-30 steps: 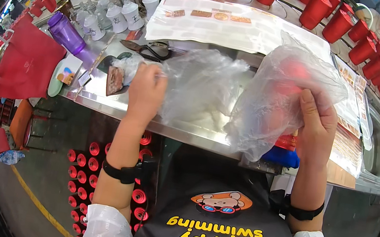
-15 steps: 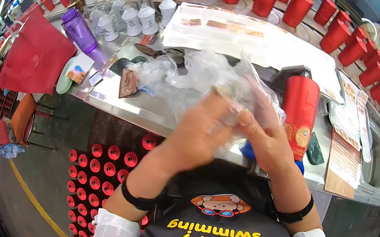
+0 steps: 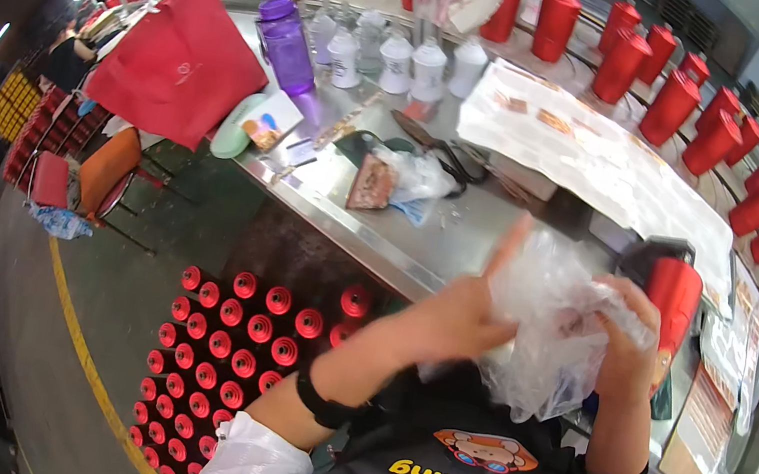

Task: Apply a decorative label to a red metal bottle and smooth it out.

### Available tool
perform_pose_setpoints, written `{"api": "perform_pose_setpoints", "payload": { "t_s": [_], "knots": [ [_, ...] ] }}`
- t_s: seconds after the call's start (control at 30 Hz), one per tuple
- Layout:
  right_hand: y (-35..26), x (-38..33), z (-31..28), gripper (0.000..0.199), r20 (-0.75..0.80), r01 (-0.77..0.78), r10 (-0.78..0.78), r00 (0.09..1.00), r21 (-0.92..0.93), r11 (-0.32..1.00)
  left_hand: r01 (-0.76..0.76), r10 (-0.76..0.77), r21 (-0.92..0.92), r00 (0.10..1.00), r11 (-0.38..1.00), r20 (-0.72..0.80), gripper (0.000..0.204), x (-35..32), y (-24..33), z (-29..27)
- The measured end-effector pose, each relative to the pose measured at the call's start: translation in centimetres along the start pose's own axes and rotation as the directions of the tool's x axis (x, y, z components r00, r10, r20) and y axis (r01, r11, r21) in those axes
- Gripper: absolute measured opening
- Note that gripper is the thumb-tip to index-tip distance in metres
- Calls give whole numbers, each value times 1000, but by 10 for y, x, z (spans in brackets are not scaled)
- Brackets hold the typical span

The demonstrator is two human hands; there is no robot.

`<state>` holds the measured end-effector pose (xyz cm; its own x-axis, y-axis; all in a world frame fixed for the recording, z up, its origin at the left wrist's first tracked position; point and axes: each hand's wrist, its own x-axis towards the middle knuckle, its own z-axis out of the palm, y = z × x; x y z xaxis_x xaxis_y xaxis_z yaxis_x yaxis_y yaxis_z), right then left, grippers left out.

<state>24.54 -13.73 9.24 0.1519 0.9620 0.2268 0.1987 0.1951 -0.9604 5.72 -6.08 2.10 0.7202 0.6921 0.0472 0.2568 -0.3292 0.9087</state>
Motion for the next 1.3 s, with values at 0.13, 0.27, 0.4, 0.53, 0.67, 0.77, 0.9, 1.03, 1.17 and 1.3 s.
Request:
{"api": "perform_pose_setpoints", "payload": {
  "t_s": [0.13, 0.27, 0.4, 0.53, 0.67, 0.77, 0.9, 1.03, 1.17, 1.3],
  "knots": [
    [7, 6, 7, 17, 60, -19, 17, 998, 31, 999, -145, 133, -522, 989, 840, -62, 43, -18, -4, -5],
    [8, 5, -2, 18, 27, -154, 152, 988, 169, 974, 8, -321, -705, 894, 709, -313, 20, -45, 10, -74],
    [14, 4, -4, 21, -32, -145, 156, 987, 233, 962, -310, -158, -271, 345, 911, -925, 27, -79, -1, -201],
    [20, -2, -8, 19, -78, -93, 108, 991, 173, 980, -105, 541, 550, -106, 829, -835, 31, -107, 31, -371],
    [14, 1, 5, 18, -69, -99, 106, 992, 94, 991, 794, 598, 479, 188, 373, -779, 56, -149, 6, -534],
    [7, 9, 12, 17, -22, -79, 79, 997, 14, 997, 896, 33, 254, 260, 364, -965, 71, -151, -37, -575],
    [4, 13, 6, 18, -96, -98, 89, 991, -96, 991, 576, -679, -360, 617, 734, -397, 70, -66, -92, -542],
    [13, 14, 4, 18, -46, -114, 115, 992, 14, 993, 743, -651, 2, 588, 669, -479, 70, -102, -90, -603],
    [20, 20, 9, 16, 41, -125, 123, 992, 36, 992, 898, -322, 408, 439, 163, -839, 85, -98, -52, -613],
    [33, 23, 15, 16, 83, -210, 206, 975, 44, 977, 852, -124, 480, 464, -208, -877, 77, -44, 13, -516]
  ]
}}
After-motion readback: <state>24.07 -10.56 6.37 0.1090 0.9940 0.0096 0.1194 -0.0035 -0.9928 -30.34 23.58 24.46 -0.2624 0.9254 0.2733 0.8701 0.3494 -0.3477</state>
